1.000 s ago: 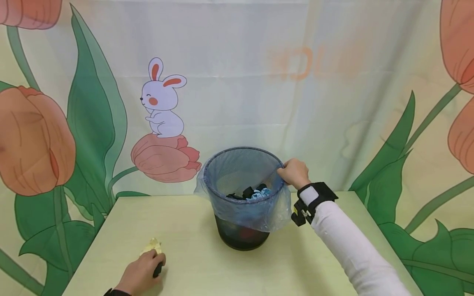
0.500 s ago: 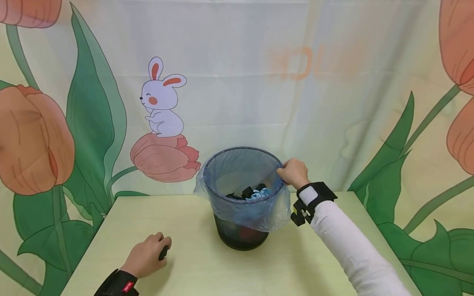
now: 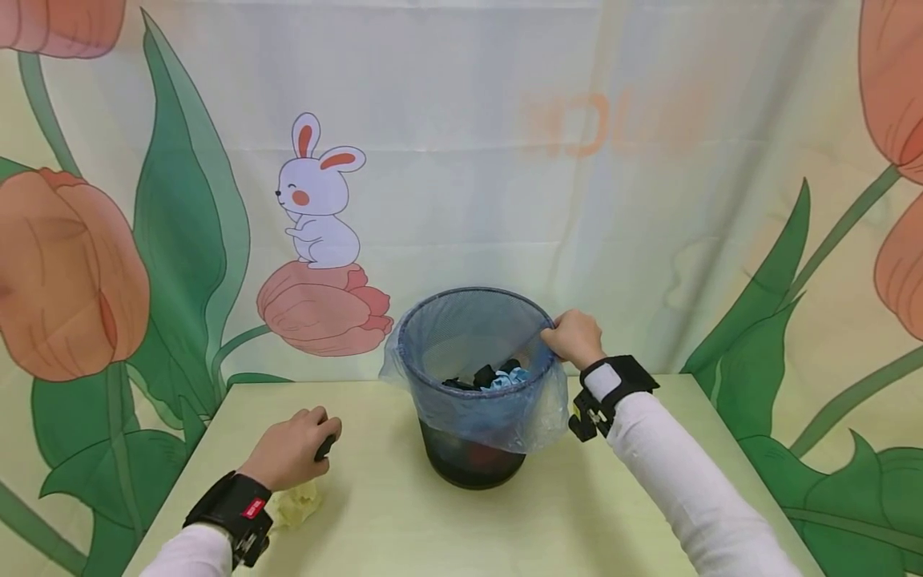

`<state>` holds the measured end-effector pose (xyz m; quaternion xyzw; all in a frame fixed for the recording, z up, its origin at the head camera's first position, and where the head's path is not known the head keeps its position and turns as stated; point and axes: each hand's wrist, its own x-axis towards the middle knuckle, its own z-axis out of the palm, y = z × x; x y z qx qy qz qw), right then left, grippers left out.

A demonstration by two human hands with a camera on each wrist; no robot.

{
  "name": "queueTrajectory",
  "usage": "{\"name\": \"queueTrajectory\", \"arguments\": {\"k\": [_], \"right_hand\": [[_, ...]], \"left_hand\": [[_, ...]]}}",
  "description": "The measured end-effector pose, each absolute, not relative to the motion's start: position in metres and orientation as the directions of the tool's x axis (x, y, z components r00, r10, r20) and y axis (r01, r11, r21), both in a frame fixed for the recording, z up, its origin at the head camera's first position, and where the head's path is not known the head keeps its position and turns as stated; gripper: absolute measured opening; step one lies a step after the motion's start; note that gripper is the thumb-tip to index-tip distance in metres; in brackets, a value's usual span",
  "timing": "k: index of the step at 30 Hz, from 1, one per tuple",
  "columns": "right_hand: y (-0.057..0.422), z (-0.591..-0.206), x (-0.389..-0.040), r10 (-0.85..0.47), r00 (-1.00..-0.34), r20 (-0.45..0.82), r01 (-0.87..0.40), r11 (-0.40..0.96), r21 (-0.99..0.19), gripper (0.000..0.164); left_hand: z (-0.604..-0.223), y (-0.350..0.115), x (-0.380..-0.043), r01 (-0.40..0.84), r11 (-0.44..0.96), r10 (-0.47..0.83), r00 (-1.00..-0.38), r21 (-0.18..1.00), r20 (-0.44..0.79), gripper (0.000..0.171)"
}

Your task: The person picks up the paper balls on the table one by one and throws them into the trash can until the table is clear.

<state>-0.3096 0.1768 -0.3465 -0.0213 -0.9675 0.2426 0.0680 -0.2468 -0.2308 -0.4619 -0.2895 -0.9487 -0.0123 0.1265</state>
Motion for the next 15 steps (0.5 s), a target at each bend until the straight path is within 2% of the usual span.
{"name": "queueTrajectory", "arguments": {"k": [10, 15], "right_hand": [[0.179, -0.349, -0.311, 0.076, -0.989, 0.126, 0.009, 0.885, -0.466, 0.042], [0.178, -0.348, -0.311, 0.074, -0.989, 0.128, 0.006, 0.884, -0.467, 0.042]], "left_hand": [[-0.416, -0.223, -0.261, 0.594, 0.8, 0.59, -0.752, -0.087, 0.292, 0.032], [-0.395, -0.219, -0.268, 0.59, 0.803, 0.588, -0.759, -0.085, 0.28, 0.032]]}}
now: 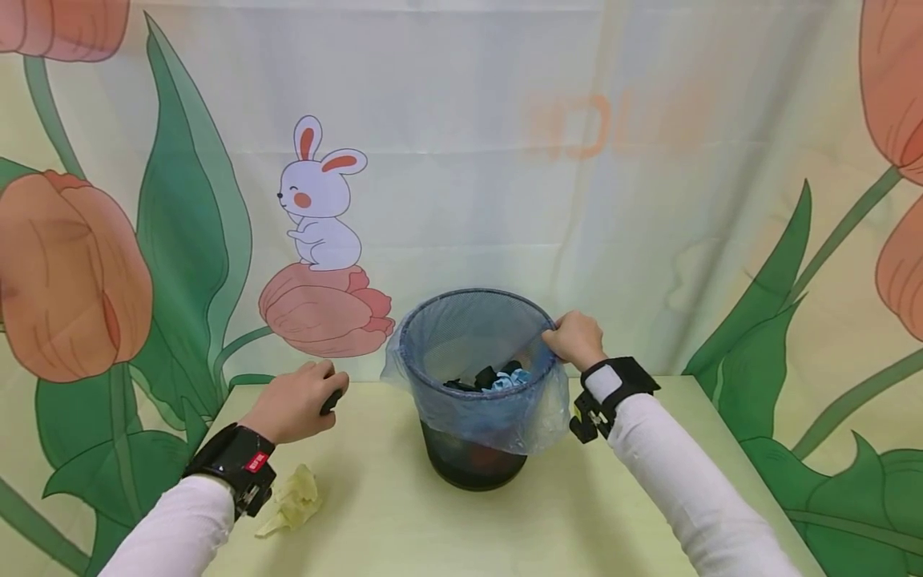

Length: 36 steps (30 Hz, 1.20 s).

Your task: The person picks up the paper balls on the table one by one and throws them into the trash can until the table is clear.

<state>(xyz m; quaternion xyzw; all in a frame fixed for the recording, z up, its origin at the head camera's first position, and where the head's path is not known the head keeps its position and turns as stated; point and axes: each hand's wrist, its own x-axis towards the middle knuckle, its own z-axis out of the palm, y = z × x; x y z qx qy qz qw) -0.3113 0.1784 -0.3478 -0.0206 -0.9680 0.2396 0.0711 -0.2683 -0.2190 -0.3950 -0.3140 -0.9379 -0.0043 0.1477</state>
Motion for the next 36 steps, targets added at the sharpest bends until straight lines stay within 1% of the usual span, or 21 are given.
{"name": "queueTrajectory", "arguments": {"k": [7, 14, 22, 31, 36], "right_hand": [[0.179, -0.349, -0.311, 0.073, -0.989, 0.131, 0.003, 0.883, -0.469, 0.042], [0.179, -0.348, -0.31, 0.074, -0.99, 0.122, 0.008, 0.882, -0.471, 0.042], [0.178, -0.348, -0.31, 0.07, -0.99, 0.124, 0.004, 0.884, -0.468, 0.042], [0.178, -0.349, -0.311, 0.075, -0.99, 0.117, 0.012, 0.884, -0.467, 0.042], [0.178, -0.349, -0.311, 0.071, -0.99, 0.118, 0.009, 0.887, -0.462, 0.042]], "left_hand": [[-0.377, -0.216, -0.276, 0.599, 0.796, 0.595, -0.745, -0.088, 0.302, 0.03], [-0.358, -0.207, -0.279, 0.598, 0.799, 0.586, -0.748, -0.068, 0.311, 0.029], [-0.339, -0.197, -0.283, 0.618, 0.779, 0.611, -0.715, -0.101, 0.339, 0.028], [-0.321, -0.179, -0.29, 0.599, 0.795, 0.594, -0.741, -0.091, 0.314, 0.02], [-0.315, -0.167, -0.294, 0.601, 0.794, 0.598, -0.746, -0.093, 0.294, 0.019]]}}
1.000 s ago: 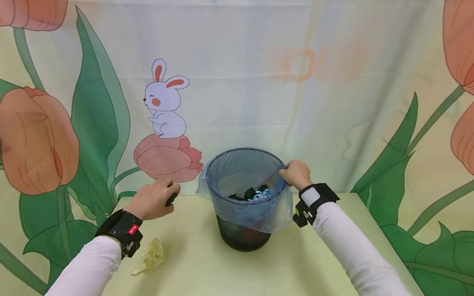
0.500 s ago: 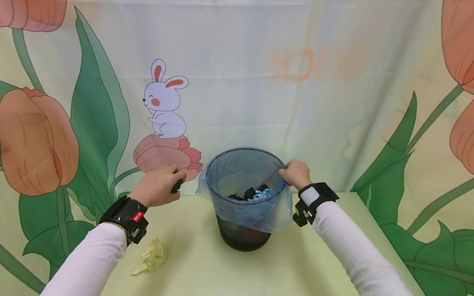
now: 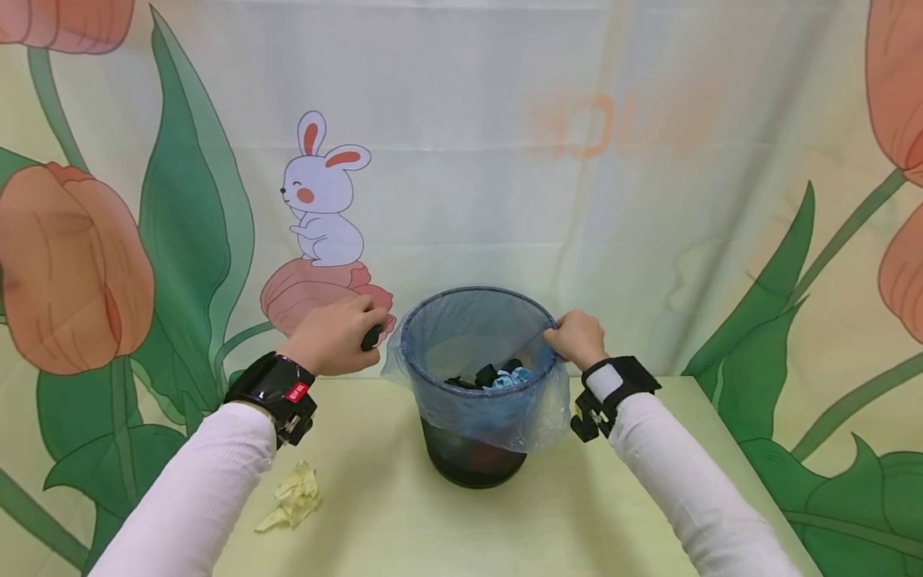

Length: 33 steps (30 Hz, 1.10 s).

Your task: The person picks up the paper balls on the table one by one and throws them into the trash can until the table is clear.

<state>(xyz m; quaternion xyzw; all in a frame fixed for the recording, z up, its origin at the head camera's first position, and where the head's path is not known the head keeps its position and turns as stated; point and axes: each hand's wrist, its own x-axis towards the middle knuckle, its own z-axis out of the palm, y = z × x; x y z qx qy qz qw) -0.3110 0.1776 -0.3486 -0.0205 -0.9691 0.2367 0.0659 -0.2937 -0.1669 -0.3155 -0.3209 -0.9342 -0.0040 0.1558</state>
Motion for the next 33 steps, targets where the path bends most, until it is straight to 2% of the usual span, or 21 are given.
{"name": "queueTrajectory", "arguments": {"k": [17, 28, 33], "right_hand": [[0.176, -0.35, -0.313, 0.071, -0.991, 0.114, 0.011, 0.887, -0.461, 0.041], [0.176, -0.35, -0.312, 0.07, -0.992, 0.109, 0.011, 0.886, -0.463, 0.041], [0.176, -0.35, -0.311, 0.07, -0.991, 0.116, 0.008, 0.887, -0.462, 0.042]], "left_hand": [[-0.3, -0.122, -0.295, 0.623, 0.775, 0.627, -0.735, -0.11, 0.258, 0.029], [-0.292, -0.091, -0.292, 0.684, 0.718, 0.689, -0.673, -0.128, 0.269, 0.025], [-0.294, -0.079, -0.292, 0.696, 0.707, 0.7, -0.664, -0.126, 0.264, 0.026]]}}
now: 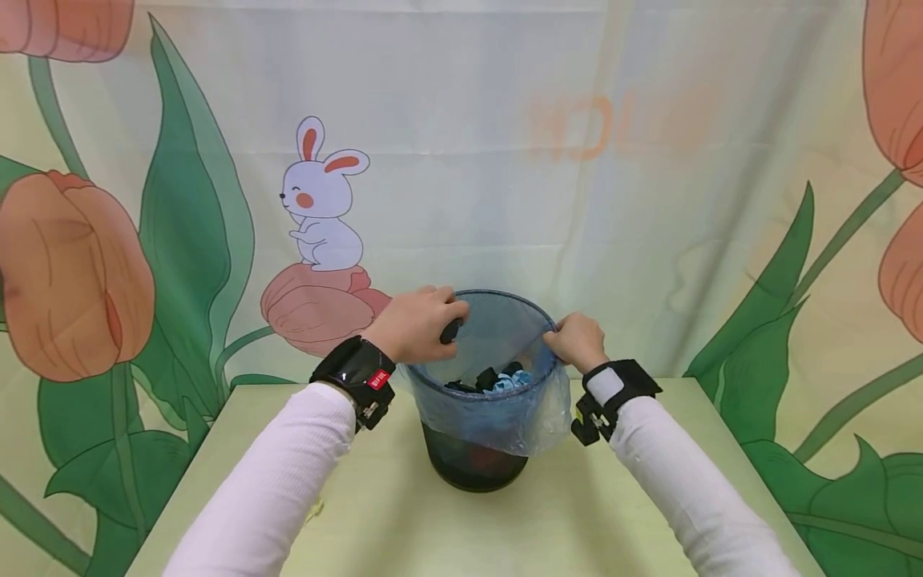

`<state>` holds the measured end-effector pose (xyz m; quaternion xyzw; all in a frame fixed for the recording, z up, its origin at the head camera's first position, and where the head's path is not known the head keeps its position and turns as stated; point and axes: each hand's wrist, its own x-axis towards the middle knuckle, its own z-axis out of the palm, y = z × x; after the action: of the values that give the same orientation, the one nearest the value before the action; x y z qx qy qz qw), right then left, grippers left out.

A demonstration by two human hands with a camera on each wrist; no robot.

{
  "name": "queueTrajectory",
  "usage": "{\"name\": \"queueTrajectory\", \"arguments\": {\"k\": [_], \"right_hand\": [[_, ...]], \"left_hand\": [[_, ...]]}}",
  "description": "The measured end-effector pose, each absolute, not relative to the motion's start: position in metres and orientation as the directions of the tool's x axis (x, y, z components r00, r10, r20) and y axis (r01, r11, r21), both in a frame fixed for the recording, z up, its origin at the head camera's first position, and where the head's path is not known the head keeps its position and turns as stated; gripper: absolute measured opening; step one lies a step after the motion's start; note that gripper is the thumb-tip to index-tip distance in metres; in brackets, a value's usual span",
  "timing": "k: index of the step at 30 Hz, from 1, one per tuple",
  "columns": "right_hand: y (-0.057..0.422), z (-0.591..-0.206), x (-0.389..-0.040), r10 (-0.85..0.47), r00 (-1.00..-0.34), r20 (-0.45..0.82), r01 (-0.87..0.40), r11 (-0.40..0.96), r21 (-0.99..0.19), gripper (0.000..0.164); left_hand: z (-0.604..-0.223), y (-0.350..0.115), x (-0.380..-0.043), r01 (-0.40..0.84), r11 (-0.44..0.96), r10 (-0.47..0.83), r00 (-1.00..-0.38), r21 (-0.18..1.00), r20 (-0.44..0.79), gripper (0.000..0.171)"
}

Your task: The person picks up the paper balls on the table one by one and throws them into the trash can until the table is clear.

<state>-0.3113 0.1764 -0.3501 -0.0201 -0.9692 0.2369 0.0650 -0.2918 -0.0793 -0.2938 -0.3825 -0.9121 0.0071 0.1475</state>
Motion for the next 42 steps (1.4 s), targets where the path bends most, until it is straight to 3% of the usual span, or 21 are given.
{"name": "queueTrajectory", "arguments": {"k": [13, 30, 42], "right_hand": [[0.176, -0.351, -0.31, 0.065, -0.991, 0.116, 0.005, 0.892, -0.453, 0.041], [0.174, -0.349, -0.309, 0.066, -0.99, 0.125, 0.001, 0.887, -0.461, 0.041], [0.176, -0.349, -0.308, 0.061, -0.99, 0.127, -0.005, 0.882, -0.47, 0.041]], "left_hand": [[-0.305, -0.065, -0.293, 0.714, 0.698, 0.701, -0.663, -0.059, 0.264, 0.035], [-0.317, -0.063, -0.295, 0.691, 0.723, 0.673, -0.706, 0.008, 0.222, 0.05], [-0.326, -0.075, -0.3, 0.666, 0.743, 0.632, -0.732, 0.073, 0.254, 0.07]]}}
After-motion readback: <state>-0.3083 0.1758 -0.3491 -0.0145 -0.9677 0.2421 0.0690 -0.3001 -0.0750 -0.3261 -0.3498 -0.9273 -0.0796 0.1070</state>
